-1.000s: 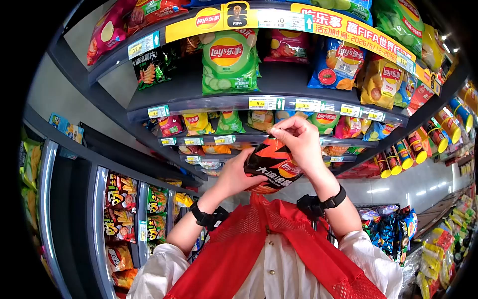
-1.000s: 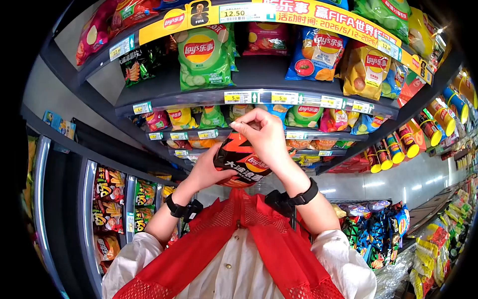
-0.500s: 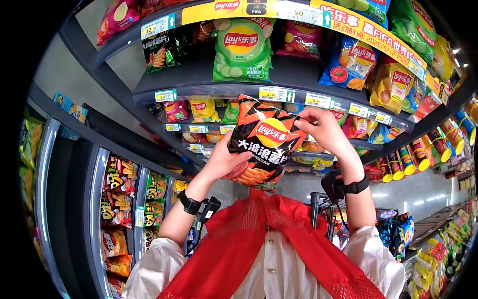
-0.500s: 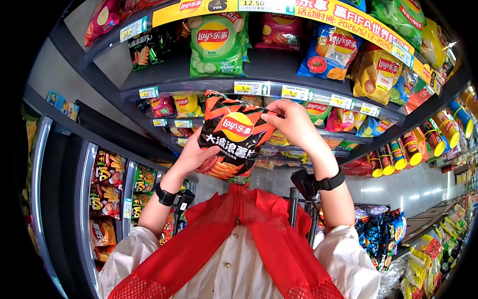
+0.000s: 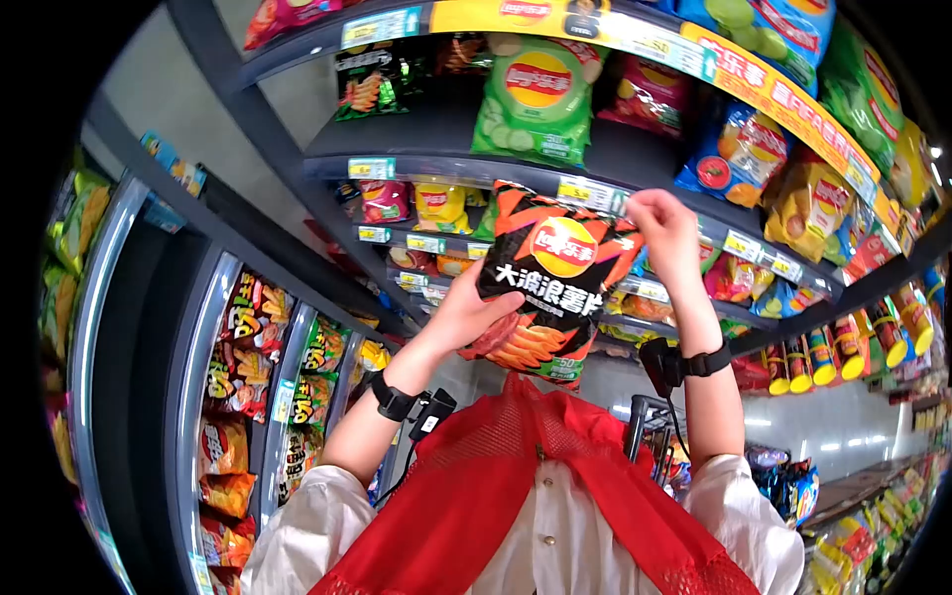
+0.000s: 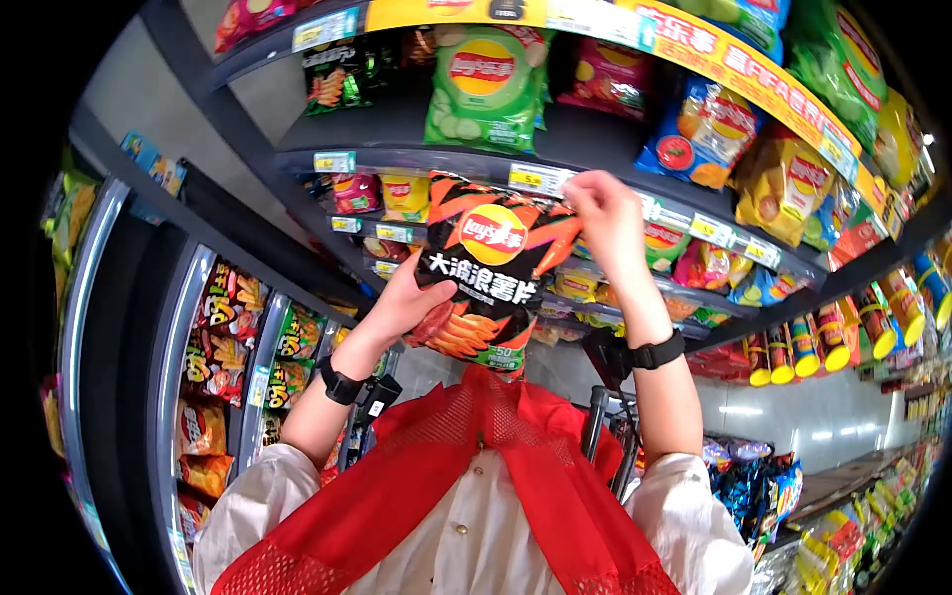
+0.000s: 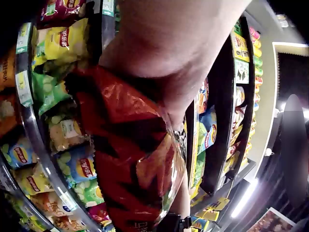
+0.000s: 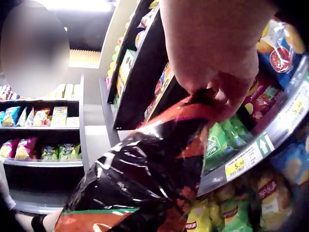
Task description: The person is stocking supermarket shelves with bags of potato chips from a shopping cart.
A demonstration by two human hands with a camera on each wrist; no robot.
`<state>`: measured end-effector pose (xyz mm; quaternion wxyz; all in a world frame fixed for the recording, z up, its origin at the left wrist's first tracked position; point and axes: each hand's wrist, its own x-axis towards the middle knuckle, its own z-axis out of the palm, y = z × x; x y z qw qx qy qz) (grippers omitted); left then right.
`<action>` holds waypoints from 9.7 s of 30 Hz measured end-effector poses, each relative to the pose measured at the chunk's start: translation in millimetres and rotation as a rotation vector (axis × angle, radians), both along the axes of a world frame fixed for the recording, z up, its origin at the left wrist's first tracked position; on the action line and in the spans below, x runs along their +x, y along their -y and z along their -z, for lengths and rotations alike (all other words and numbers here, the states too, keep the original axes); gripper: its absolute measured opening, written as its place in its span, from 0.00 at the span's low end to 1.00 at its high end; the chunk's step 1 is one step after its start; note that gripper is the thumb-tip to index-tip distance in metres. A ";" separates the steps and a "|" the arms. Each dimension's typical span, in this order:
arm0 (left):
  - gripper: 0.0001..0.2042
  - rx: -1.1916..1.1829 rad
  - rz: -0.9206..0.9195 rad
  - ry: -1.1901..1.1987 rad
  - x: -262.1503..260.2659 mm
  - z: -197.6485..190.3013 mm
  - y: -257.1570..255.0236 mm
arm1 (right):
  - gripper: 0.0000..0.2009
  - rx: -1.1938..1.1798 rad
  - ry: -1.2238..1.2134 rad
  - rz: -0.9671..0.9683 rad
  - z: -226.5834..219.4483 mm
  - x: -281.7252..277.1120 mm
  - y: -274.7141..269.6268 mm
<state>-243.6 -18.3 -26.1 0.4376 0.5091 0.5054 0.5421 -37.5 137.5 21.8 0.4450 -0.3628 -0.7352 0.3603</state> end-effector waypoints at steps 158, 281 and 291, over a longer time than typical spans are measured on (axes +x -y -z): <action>0.27 -0.018 -0.030 -0.101 53.6 -48.3 -336.5 | 0.33 0.014 -0.010 0.469 10.8 -47.1 -262.9; 0.27 0.232 0.141 -0.067 43.0 -64.0 -221.2 | 0.24 -0.287 -0.631 -0.413 -75.0 48.7 -140.9; 0.29 0.188 0.618 -0.151 15.0 -95.2 -233.0 | 0.22 -0.105 -0.388 0.127 -52.6 28.1 -140.9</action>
